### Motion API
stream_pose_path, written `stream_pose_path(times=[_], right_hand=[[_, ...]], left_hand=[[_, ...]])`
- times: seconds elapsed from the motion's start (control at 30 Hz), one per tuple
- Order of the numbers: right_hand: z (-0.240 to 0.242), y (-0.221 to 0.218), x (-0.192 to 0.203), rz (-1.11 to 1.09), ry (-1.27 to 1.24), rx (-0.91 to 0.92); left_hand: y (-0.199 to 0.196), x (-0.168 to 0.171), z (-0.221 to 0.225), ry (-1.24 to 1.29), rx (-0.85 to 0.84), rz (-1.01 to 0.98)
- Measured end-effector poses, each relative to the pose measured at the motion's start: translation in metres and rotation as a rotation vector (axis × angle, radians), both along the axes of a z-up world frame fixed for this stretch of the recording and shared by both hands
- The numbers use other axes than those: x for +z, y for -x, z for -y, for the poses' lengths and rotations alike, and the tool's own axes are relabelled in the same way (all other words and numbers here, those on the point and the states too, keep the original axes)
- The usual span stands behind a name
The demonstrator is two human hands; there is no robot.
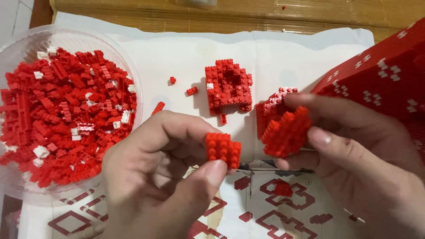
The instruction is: Assembling a structure using small red interlocking plastic blocks
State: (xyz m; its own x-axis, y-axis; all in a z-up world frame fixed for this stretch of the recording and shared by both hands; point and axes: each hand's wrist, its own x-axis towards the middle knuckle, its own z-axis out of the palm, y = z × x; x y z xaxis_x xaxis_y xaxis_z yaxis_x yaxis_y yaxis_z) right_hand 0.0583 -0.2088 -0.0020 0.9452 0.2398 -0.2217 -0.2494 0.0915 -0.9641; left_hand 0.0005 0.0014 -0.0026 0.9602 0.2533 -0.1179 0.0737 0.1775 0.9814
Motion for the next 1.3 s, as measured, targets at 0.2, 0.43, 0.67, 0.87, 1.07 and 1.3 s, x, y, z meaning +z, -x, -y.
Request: stream_pose_path(times=[0.2,0.43,0.67,0.87,1.07,1.3], right_hand=[[0.004,0.003,-0.005,-0.056,-0.184,0.032],[-0.001,0.009,-0.008,-0.002,-0.076,-0.079],[-0.006,0.012,-0.008,0.024,-0.172,-0.120],[-0.001,0.009,-0.009,0.075,-0.079,-0.259],[-0.006,0.005,-0.003,0.055,0.085,-0.346],[-0.018,0.005,0.008,-0.034,0.336,-0.447]], left_hand=[[0.000,0.001,0.000,-0.040,0.018,-0.036],[0.002,-0.001,-0.001,0.050,-0.005,0.008],[0.001,-0.003,-0.003,0.054,-0.028,0.021],[0.000,-0.001,-0.002,0.015,-0.023,-0.031],[-0.001,-0.001,-0.003,0.011,0.013,-0.052],[0.000,0.001,-0.003,0.009,-0.031,-0.003]])
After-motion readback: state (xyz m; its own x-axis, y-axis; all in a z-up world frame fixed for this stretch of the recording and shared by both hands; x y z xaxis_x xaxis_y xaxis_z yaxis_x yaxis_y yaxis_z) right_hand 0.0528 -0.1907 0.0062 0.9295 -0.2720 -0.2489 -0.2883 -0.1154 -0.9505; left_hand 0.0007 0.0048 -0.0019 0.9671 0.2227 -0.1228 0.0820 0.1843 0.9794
